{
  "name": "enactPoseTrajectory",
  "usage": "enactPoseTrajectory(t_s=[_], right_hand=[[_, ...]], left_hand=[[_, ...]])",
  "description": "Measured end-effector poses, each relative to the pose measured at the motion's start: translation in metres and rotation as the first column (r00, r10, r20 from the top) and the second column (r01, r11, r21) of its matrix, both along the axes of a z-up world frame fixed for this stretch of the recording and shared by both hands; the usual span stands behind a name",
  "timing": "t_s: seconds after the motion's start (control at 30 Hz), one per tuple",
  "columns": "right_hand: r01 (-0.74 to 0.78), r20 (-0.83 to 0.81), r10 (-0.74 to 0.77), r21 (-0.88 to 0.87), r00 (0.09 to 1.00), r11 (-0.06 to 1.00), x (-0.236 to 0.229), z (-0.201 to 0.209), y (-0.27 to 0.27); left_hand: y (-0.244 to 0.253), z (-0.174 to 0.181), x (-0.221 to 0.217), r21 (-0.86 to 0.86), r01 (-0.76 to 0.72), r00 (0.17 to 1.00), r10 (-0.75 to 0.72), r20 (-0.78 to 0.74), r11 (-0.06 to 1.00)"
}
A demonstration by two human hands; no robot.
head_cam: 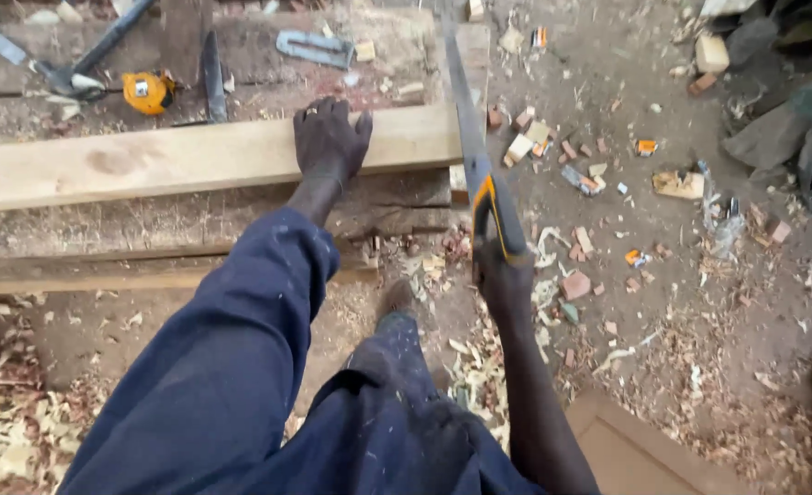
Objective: Measuring and marking a wooden beam using a try square and pencil on a workbench in a carpentry workshop.
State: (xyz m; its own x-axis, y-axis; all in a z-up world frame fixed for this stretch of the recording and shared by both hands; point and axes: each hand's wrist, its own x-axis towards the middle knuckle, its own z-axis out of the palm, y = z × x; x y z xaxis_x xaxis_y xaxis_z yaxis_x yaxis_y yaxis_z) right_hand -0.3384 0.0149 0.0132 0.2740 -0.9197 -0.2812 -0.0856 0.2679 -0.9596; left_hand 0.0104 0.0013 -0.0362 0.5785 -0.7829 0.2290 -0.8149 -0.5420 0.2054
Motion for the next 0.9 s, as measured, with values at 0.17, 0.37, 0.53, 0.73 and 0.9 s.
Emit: enactPoseTrajectory(t_s=[0.17,0.37,0.53,0.73,0.9], right_hand=[[-0.027,0.002,0.027,-0.100,1.000,0.995,-0.060,-0.011,0.059],[0.134,0.279,-0.093,-0.129,0.956,0.983,0.004,-0.069,0.018],[0.159,0.112,-0.153,-0.040,0.982,0.986,-0.009,-0.060,0.007],[0.144,0.307,-0.077,-0.201,0.948,0.969,-0.031,0.077,-0.001],[0.048,0.444,0.077,-0.263,0.893,0.964,0.015,0.094,-0.038]], left_hand=[[-0.010,0.002,0.000,0.010,-0.014,1.000,0.014,-0.010,1.000],[-0.005,0.000,0.001,-0.001,-0.007,1.000,0.007,0.007,1.000],[-0.011,-0.014,0.012,-0.074,0.033,0.998,-0.028,0.057,0.997],[-0.010,0.019,-0.001,-0.050,0.023,0.998,-0.025,-0.053,0.999],[-0.013,0.031,0.000,0.058,0.019,0.986,-0.009,-0.168,0.998]])
